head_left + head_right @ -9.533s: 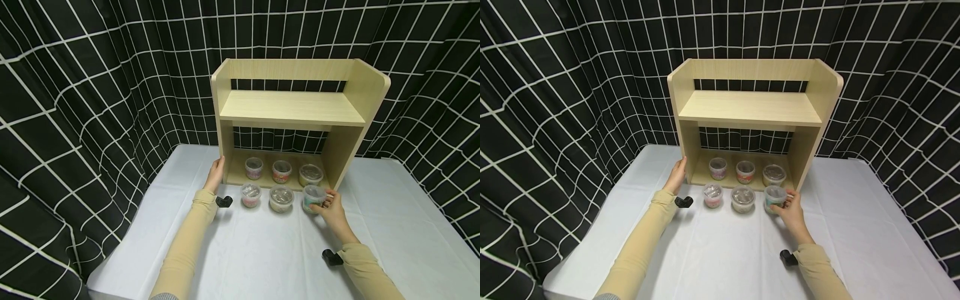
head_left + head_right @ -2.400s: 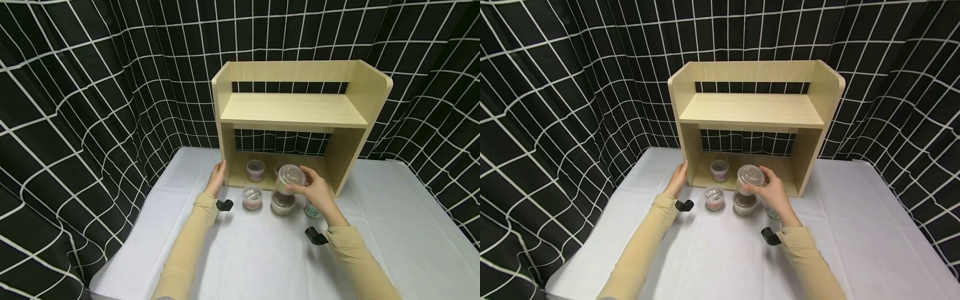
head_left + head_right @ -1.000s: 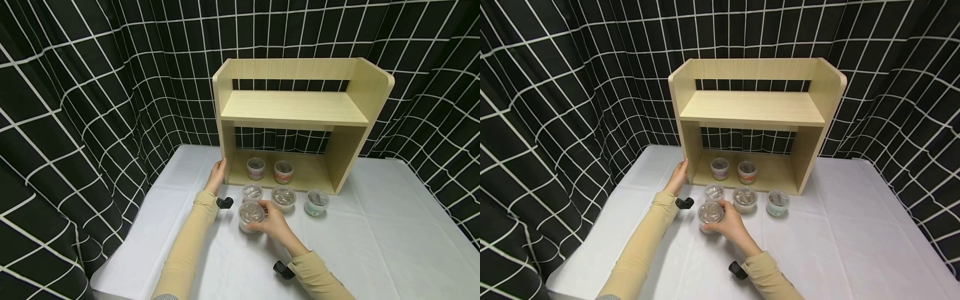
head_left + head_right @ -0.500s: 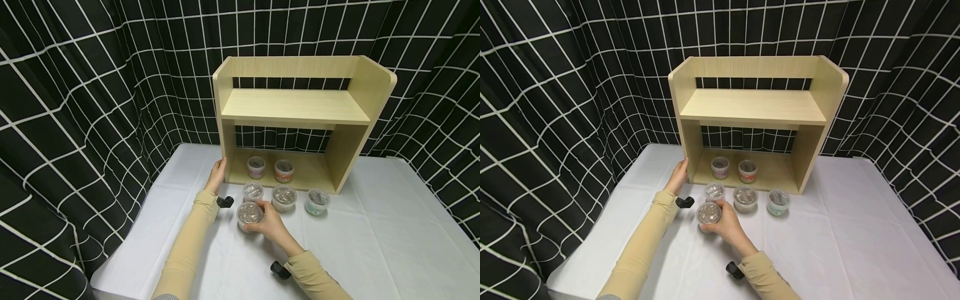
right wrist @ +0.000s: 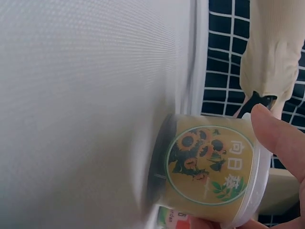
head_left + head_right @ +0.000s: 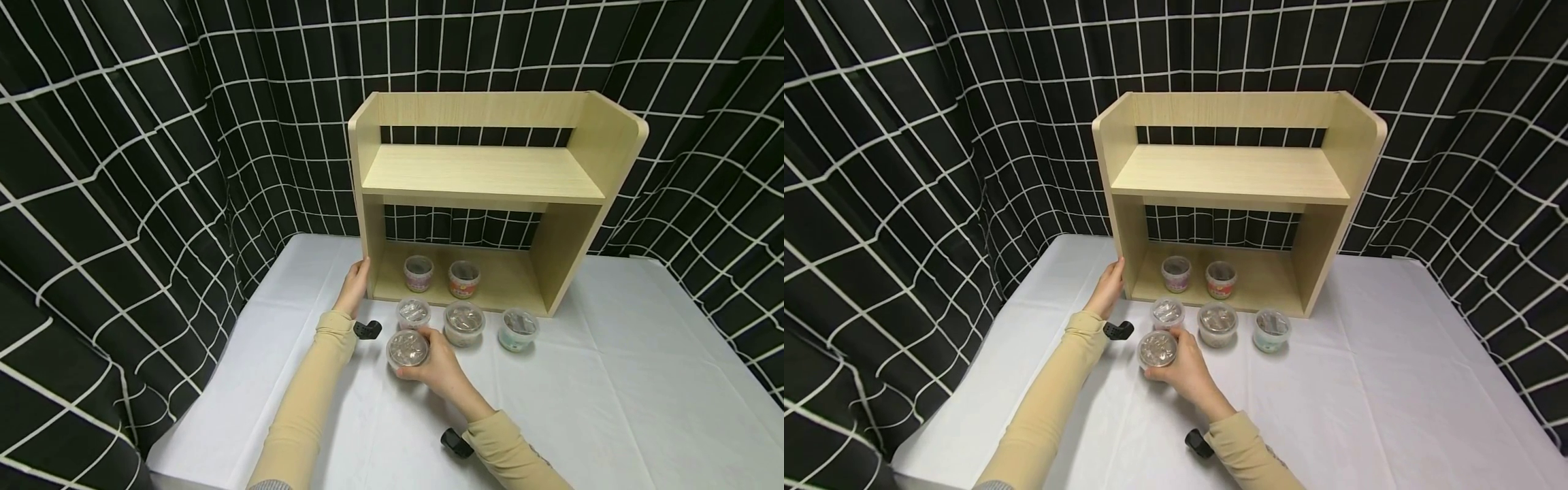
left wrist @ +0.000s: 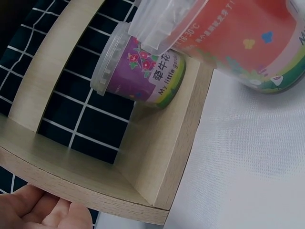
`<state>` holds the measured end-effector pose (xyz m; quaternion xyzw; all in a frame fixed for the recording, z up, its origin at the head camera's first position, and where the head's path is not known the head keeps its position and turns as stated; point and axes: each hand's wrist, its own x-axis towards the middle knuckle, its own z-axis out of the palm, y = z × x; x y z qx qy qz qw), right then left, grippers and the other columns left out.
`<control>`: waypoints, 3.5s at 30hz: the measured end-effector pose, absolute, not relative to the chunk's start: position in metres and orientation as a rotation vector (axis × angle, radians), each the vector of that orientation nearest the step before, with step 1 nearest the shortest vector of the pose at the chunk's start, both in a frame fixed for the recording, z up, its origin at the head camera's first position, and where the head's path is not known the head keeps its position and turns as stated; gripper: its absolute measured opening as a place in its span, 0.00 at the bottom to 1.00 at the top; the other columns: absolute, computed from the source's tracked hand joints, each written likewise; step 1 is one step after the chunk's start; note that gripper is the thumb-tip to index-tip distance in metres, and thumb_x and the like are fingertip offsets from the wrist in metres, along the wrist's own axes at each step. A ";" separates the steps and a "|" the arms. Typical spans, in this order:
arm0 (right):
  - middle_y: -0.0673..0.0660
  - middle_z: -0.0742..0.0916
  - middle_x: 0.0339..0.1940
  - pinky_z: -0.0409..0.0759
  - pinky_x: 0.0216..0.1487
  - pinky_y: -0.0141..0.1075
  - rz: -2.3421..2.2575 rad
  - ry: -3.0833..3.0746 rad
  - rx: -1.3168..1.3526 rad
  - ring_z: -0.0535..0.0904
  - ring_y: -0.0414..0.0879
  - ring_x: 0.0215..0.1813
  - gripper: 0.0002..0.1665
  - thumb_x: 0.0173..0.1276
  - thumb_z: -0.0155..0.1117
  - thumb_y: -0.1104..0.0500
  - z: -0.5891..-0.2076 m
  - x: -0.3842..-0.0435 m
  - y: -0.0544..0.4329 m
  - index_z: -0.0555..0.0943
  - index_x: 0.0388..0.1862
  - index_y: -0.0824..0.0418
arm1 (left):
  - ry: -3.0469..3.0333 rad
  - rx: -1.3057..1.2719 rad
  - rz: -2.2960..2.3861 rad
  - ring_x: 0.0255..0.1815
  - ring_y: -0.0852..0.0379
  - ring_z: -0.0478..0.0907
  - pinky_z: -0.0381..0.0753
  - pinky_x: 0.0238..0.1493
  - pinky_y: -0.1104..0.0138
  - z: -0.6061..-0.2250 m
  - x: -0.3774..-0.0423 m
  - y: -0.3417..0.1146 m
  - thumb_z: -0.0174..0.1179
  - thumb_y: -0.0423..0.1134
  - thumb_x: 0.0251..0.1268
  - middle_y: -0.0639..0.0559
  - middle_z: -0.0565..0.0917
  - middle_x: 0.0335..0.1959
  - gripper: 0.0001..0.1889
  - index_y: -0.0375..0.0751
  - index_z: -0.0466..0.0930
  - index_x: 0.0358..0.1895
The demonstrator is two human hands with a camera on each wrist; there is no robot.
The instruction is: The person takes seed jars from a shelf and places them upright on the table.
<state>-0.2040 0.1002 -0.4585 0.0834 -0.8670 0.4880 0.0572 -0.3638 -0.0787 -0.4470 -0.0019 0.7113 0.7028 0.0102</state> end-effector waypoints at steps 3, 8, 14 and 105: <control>0.69 0.76 0.52 0.66 0.59 0.52 1.472 -2.626 0.256 0.71 0.61 0.56 0.54 0.33 0.84 0.58 -0.459 -0.204 0.100 0.65 0.58 0.75 | 2.214 -0.001 2.195 0.70 0.46 0.50 0.50 0.68 0.54 -0.447 -0.363 -0.079 0.41 0.60 0.70 0.40 0.56 0.69 0.35 0.36 0.54 0.69; 0.69 0.75 0.52 0.66 0.59 0.52 1.462 -2.622 0.266 0.71 0.61 0.56 0.55 0.32 0.84 0.58 -0.462 -0.204 0.100 0.65 0.58 0.75 | 2.222 0.001 2.177 0.70 0.45 0.50 0.50 0.68 0.53 -0.446 -0.363 -0.079 0.40 0.61 0.70 0.40 0.56 0.69 0.36 0.36 0.53 0.69; 0.70 0.75 0.52 0.66 0.59 0.52 1.452 -2.617 0.280 0.71 0.62 0.56 0.54 0.33 0.84 0.59 -0.462 -0.203 0.100 0.65 0.58 0.76 | 2.210 0.014 2.168 0.70 0.44 0.49 0.49 0.68 0.53 -0.443 -0.360 -0.081 0.40 0.61 0.70 0.39 0.54 0.70 0.36 0.36 0.52 0.70; 0.79 0.73 0.53 0.68 0.58 0.52 1.066 -3.060 -0.124 0.68 0.69 0.56 0.47 0.56 0.70 0.47 -0.410 -0.341 0.206 0.63 0.54 0.86 | 2.243 0.016 2.180 0.69 0.43 0.51 0.51 0.68 0.53 -0.452 -0.361 -0.074 0.41 0.57 0.72 0.36 0.56 0.69 0.35 0.31 0.54 0.68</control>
